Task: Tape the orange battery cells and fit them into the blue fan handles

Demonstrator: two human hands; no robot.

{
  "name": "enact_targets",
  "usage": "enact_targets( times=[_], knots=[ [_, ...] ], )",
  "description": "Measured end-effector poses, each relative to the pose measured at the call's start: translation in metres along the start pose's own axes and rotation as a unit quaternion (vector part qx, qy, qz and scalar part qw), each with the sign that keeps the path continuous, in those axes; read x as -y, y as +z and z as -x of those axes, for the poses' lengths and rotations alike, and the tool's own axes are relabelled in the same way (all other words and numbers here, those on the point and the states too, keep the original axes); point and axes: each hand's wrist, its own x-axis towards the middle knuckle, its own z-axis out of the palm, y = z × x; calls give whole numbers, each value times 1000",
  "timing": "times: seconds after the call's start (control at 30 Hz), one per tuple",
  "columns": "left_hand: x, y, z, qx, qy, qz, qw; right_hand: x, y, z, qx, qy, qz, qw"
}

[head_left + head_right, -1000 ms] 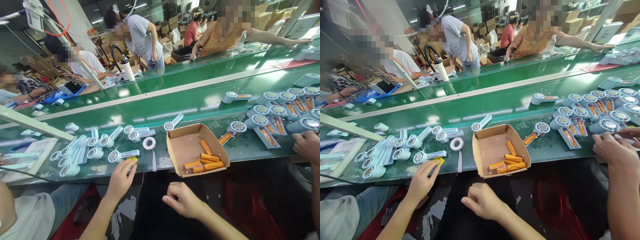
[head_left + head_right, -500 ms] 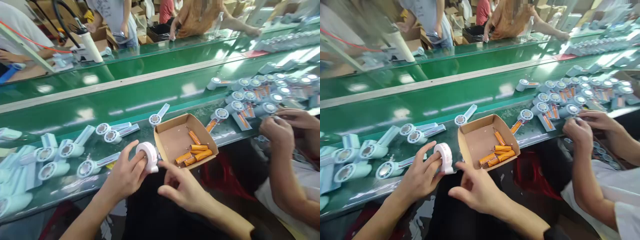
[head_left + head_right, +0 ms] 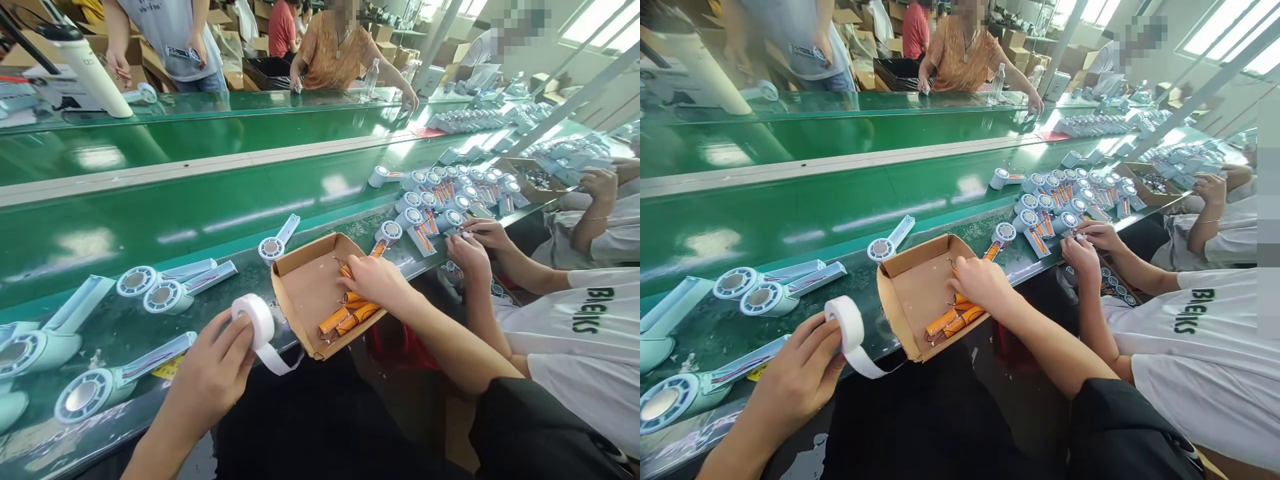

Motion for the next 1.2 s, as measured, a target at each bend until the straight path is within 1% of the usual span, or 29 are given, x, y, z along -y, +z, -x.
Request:
enact_targets(
  times=[0.03, 0.07, 0.1, 0.13, 0.17, 0.2, 0.23, 0.27, 0.3, 0.33, 0.37, 0.4, 0.43, 0.5, 0.63, 0.7, 0.77, 0.83, 0.9, 0.97, 1.07, 1.1, 1.13, 1.17, 1.2],
  knots=[
    [-2, 3, -3, 0, 5, 1, 1000, -4, 1, -10, 22, 20, 31, 999],
    [-4, 6, -6, 5, 7, 2, 1000, -7, 3, -17, 40, 19, 42, 998],
    [-5, 9, -8, 9, 6, 2, 1000, -9, 5, -22, 49, 4, 30, 998],
    [-6, 10, -9, 16, 1, -2, 1000, -9, 8, -24, 46, -19, -5, 999],
    [-7, 11, -10, 23, -4, -8, 1000, -9, 10, -24, 34, -47, -61, 996],
    [-8, 11, -10, 30, -9, -15, 999, -7, 12, -21, 15, -77, -136, 988],
    [-10, 10, -10, 35, -12, -23, 999, -5, 13, -16, -10, -109, -227, 968],
    [-11, 9, -10, 41, -13, -30, 999, -2, 12, -10, -33, -139, -323, 936],
    [-12, 8, -11, 47, -11, -35, 998, 1, 11, -3, -50, -161, -408, 897],
    [-13, 6, -11, 53, -8, -40, 998, 6, 10, 5, -53, -173, -479, 859],
    [-14, 4, -12, 58, -4, -45, 997, 10, 8, 12, -43, -175, -532, 827],
    [-15, 3, -13, 63, 0, -51, 997, 15, 6, 19, -23, -170, -567, 805],
    [-16, 1, -15, 69, 5, -57, 996, 19, 4, 25, -2, -162, -587, 793],
    [-17, -2, -17, 74, 14, -71, 995, 27, 2, 32, 27, -147, -599, 787],
    [-20, -7, -21, 72, 37, -86, 993, 37, 6, 31, 40, -130, -609, 781],
    [-22, -9, -23, 69, 39, -95, 992, 43, 9, 28, 52, -122, -637, 759],
    [-25, -9, -25, 61, 30, -104, 992, 50, 13, 25, 52, -108, -688, 715],
    [-29, -8, -28, 43, 11, -111, 993, 59, 17, 24, 21, -85, -746, 660],
    [-34, -5, -30, 19, -14, -112, 993, 69, 21, 24, -37, -53, -791, 608],
    [-39, -2, -32, -14, -36, -111, 993, 79, 25, 25, -109, -22, -826, 553],
    [-47, 3, -34, -70, -58, -105, 990, 95, 31, 28, -219, 11, -862, 458],
    [-50, 4, -34, -85, -62, -102, 989, 99, 33, 29, -248, 18, -868, 430],
    [-52, 5, -34, -97, -67, -99, 988, 104, 35, 31, -268, 24, -871, 411],
    [-54, 6, -34, -105, -72, -97, 987, 107, 36, 32, -278, 28, -874, 398],
    [-55, 6, -33, -112, -77, -98, 986, 110, 37, 34, -278, 29, -876, 393]
  ],
)
